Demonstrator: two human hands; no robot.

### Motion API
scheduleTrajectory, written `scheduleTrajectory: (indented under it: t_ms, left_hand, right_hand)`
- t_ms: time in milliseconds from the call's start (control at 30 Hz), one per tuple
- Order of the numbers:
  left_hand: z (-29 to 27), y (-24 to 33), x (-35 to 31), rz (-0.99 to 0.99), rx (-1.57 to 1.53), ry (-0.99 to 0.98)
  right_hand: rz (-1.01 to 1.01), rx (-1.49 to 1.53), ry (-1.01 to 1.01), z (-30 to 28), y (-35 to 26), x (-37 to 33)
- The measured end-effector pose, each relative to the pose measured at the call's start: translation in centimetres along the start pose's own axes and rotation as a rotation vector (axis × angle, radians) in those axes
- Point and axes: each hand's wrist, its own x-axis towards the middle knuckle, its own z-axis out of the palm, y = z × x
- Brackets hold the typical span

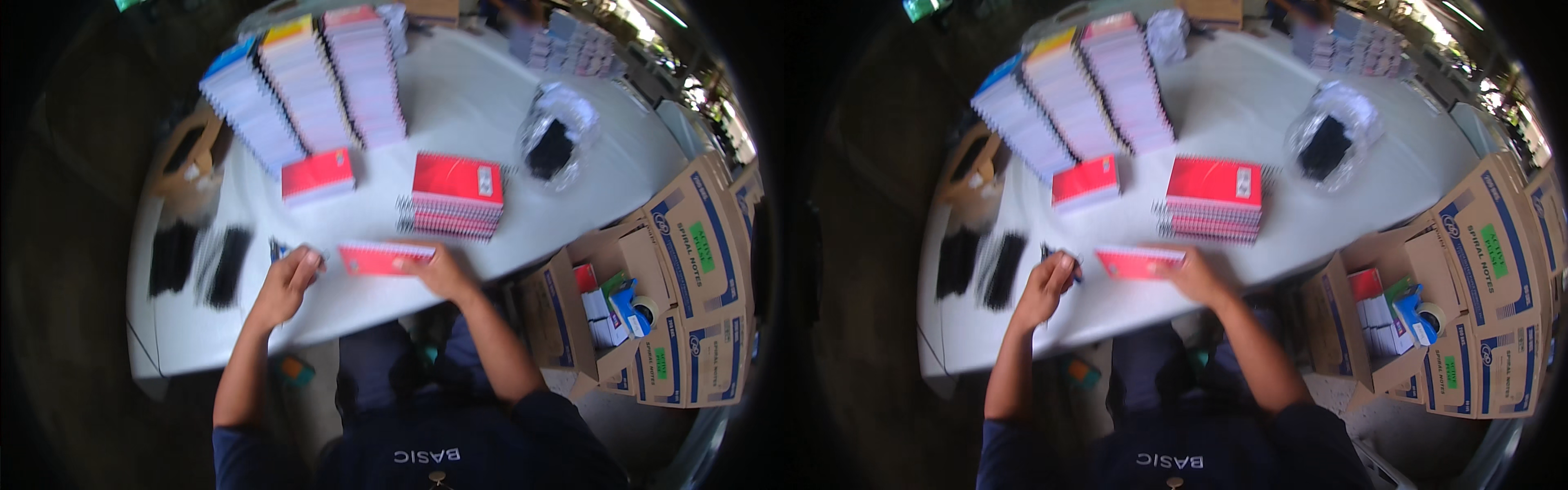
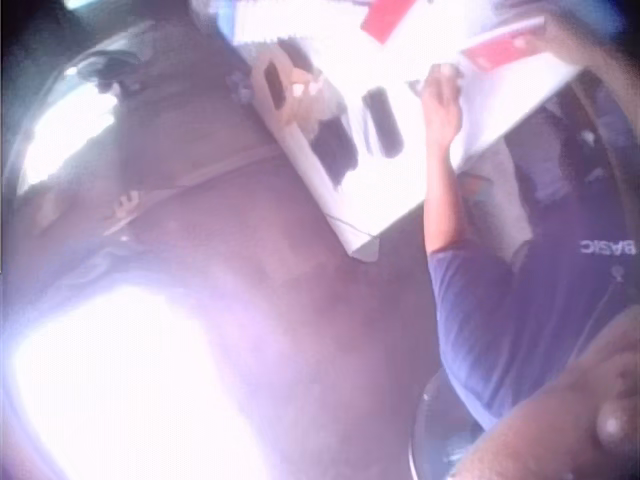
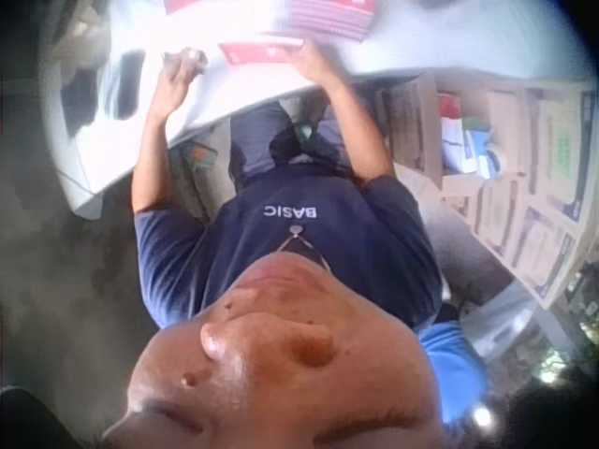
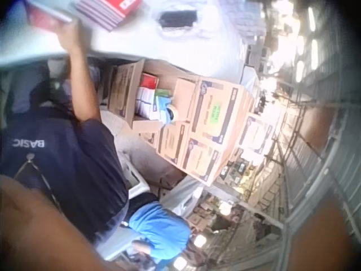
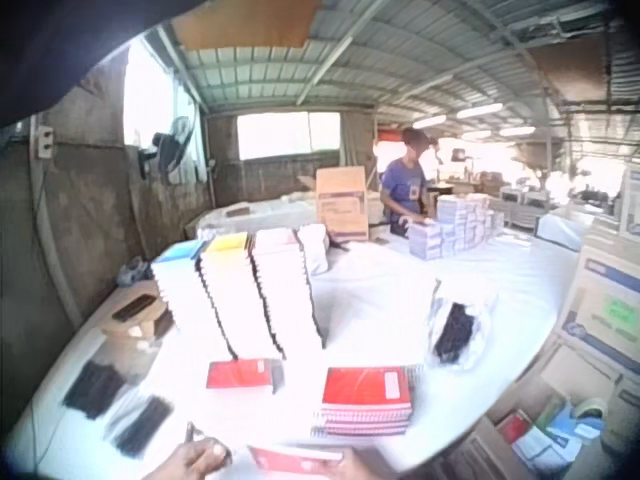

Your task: The person binds small notebooks by manually threading plastic spiral coils through the punched holes of the covers and pages, then stacks the completed notebooks on a table.

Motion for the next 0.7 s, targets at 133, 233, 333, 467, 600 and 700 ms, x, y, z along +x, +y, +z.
scheduleTrajectory:
  t_ms: [133, 233, 333, 467, 600, 700]
  left_hand:
    - [1.2, -1.9, 0.5, 0.122, 0.045, -0.040]
    - [1.2, -1.1, 0.5, -0.021, 0.071, -0.014]
    - [1.8, -1.6, 1.1, -0.017, 0.017, 0.001]
    - [1.9, -1.8, 2.4, 0.002, -0.045, -0.044]
    - [1.2, -1.6, 2.6, -0.098, -0.119, -0.153]
    - [0.6, -0.7, 3.3, -0.197, -0.132, -0.208]
  right_hand:
    - [-0.116, 0.053, 0.007, 0.1, -0.5, -0.3]
    - [-0.086, 0.097, -0.006, 0.3, -0.9, -0.2]
    - [-0.087, 0.045, -0.038, 0.2, -1.0, -0.2]
    - [-0.071, -0.001, -0.032, 0.0, -0.8, -0.2]
    - [-0.079, -0.019, -0.006, 0.1, -0.8, -0.5]
    - [-0.068, -0.047, -0.019, -0.1, -0.7, -0.5]
